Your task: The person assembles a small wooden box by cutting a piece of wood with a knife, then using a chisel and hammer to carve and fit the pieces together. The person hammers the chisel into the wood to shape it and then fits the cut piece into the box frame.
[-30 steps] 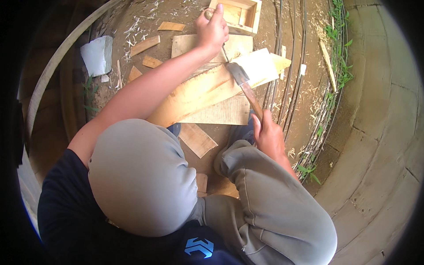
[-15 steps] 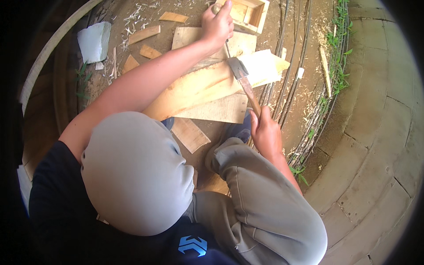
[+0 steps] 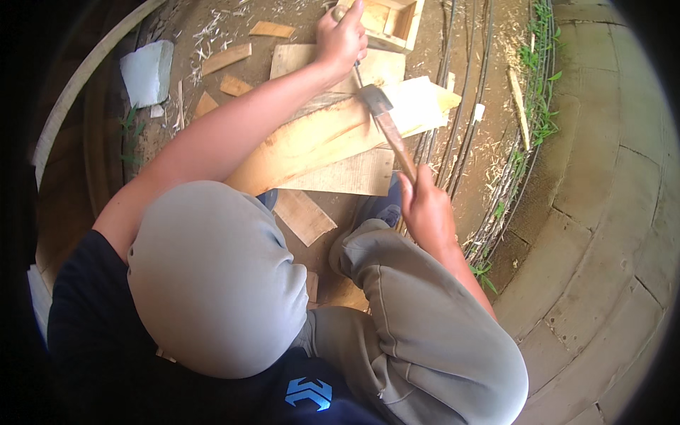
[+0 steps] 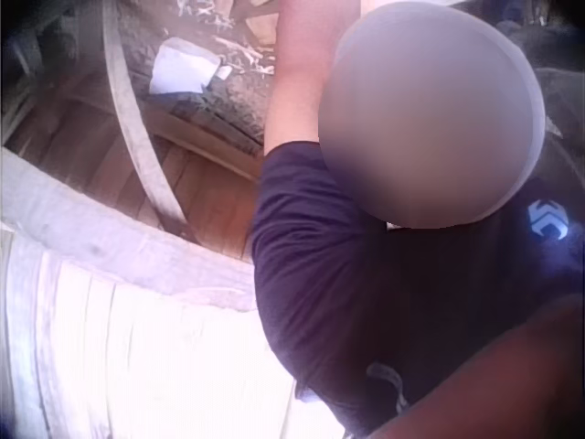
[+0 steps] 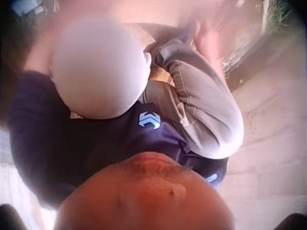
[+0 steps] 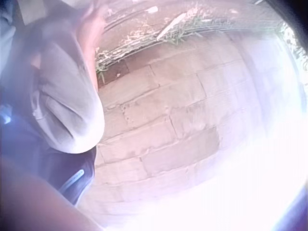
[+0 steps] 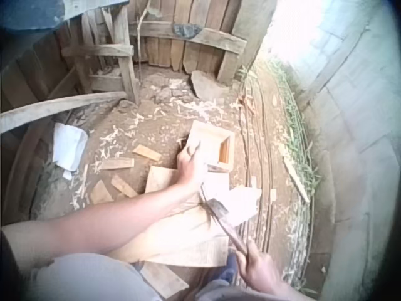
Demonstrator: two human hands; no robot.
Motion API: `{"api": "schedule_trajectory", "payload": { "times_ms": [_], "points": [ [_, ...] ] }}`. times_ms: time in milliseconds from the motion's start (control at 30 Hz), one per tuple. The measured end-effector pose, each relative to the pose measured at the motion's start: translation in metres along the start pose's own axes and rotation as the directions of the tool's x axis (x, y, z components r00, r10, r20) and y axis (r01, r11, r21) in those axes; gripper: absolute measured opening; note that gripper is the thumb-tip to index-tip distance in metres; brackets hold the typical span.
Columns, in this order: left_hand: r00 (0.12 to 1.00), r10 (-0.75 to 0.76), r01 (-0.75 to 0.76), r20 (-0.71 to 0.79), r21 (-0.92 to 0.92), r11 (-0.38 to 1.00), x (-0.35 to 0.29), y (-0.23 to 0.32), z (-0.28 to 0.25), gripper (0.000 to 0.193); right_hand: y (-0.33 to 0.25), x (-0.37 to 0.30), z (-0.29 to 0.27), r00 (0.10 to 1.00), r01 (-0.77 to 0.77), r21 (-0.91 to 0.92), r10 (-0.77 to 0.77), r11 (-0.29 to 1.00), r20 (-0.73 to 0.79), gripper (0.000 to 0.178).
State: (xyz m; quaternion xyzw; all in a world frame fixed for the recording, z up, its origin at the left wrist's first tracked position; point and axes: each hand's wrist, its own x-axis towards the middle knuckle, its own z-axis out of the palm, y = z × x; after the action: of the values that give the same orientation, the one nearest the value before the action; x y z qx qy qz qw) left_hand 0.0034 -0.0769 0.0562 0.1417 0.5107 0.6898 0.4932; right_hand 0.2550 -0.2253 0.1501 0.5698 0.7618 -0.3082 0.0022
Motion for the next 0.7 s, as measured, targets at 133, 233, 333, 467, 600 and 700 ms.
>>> {"api": "schedule_trajectory", "payload": {
  "times_ms": [133, 233, 333, 467, 600, 700],
  "points": [
    [0.998, 0.053, -0.051, -0.023, 0.093, 0.994, 0.013, -0.011, -0.004, 0.028, -0.005, -0.005, -0.007, 0.991, 0.079, 0.081, -0.069, 0.994, -0.118, 0.024],
    [0.997, 0.077, -0.076, -0.012, 0.059, 0.995, 0.022, -0.021, -0.01, 0.027, 0.002, 0.003, -0.004, 1.0, 0.006, -0.002, -0.006, 1.0, -0.018, 0.024],
    [0.995, 0.086, -0.086, -0.045, -0.009, 0.996, 0.015, -0.021, -0.008, 0.024, 0.005, 0.004, -0.008, 0.996, 0.045, 0.035, -0.042, 0.998, -0.072, 0.026],
    [0.997, -0.027, 0.033, 0.073, -0.076, 0.997, 0.0, -0.003, 0.007, 0.033, 0.017, -0.012, 0.0, 0.997, 0.026, 0.025, -0.024, 0.999, -0.069, 0.026],
    [0.994, -0.014, 0.009, 0.105, 0.049, 0.999, -0.009, 0.012, 0.005, 0.036, 0.018, -0.013, -0.002, 0.997, -0.01, 0.107, 0.018, 0.994, -0.071, 0.025],
    [0.991, 0.049, -0.053, 0.121, 0.032, 0.998, -0.014, 0.016, 0.009, 0.037, 0.017, -0.017, -0.006, 0.985, -0.062, 0.206, 0.093, 0.977, -0.146, 0.022]
  ]
}}
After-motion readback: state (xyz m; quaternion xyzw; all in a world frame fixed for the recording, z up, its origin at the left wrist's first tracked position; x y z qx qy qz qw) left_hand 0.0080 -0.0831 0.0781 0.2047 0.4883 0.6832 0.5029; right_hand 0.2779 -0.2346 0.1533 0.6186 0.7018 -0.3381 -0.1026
